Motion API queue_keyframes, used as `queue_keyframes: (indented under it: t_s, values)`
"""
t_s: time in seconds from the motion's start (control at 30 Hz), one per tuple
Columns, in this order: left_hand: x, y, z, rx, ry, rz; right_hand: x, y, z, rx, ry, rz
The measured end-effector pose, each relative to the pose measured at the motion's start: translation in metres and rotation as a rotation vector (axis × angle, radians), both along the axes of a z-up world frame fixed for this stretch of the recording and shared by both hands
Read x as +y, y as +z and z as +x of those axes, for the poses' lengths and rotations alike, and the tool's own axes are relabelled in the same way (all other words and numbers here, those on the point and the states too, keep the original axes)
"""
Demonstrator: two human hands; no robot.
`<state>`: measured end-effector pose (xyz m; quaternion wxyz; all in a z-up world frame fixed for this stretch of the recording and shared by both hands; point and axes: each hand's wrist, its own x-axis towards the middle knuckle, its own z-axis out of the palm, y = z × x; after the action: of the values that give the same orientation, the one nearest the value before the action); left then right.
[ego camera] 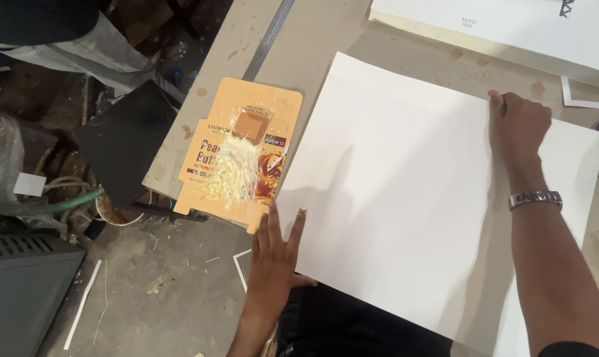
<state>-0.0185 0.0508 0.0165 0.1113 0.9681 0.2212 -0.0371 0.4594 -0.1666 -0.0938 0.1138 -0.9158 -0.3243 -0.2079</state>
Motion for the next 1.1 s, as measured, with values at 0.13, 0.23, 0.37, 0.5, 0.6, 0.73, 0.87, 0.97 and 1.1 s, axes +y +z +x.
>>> queue_keyframes:
  t_s: [0.13, 0.23, 0.37, 0.5, 0.6, 0.73, 0.87, 0.97, 1.1]
  values:
    - [0.001, 0.004, 0.002, 0.059, 0.090, -0.092, -0.002, -0.002, 0.002, 0.000, -0.042, -0.037]
    - [0.001, 0.004, 0.002, 0.086, 0.075, -0.048, -0.001, -0.008, 0.008, 0.013, -0.037, -0.025]
    - [-0.004, 0.001, 0.002, 0.116, 0.124, -0.060, -0.003, -0.014, 0.013, 0.061, -0.054, -0.022]
    - [-0.005, 0.003, 0.003, 0.161, 0.157, -0.031, 0.001, -0.011, 0.008, 0.064, -0.032, 0.017]
    - [-0.005, 0.007, 0.003, 0.159, 0.137, -0.008, -0.001, -0.013, 0.013, 0.036, -0.039, -0.024]
    - [-0.002, 0.001, -0.004, 0.101, 0.146, -0.010, -0.002, -0.012, 0.012, 0.074, -0.050, -0.044]
    - [-0.002, 0.001, -0.005, 0.073, 0.128, 0.021, 0.002, -0.008, 0.003, -0.013, -0.014, -0.067]
    - [-0.003, 0.004, -0.001, 0.108, 0.124, 0.048, 0.002, -0.008, 0.000, -0.092, 0.001, -0.108]
    - [-0.005, 0.008, 0.002, 0.282, 0.157, 0.088, 0.000, -0.008, 0.001, 0.073, -0.038, -0.052]
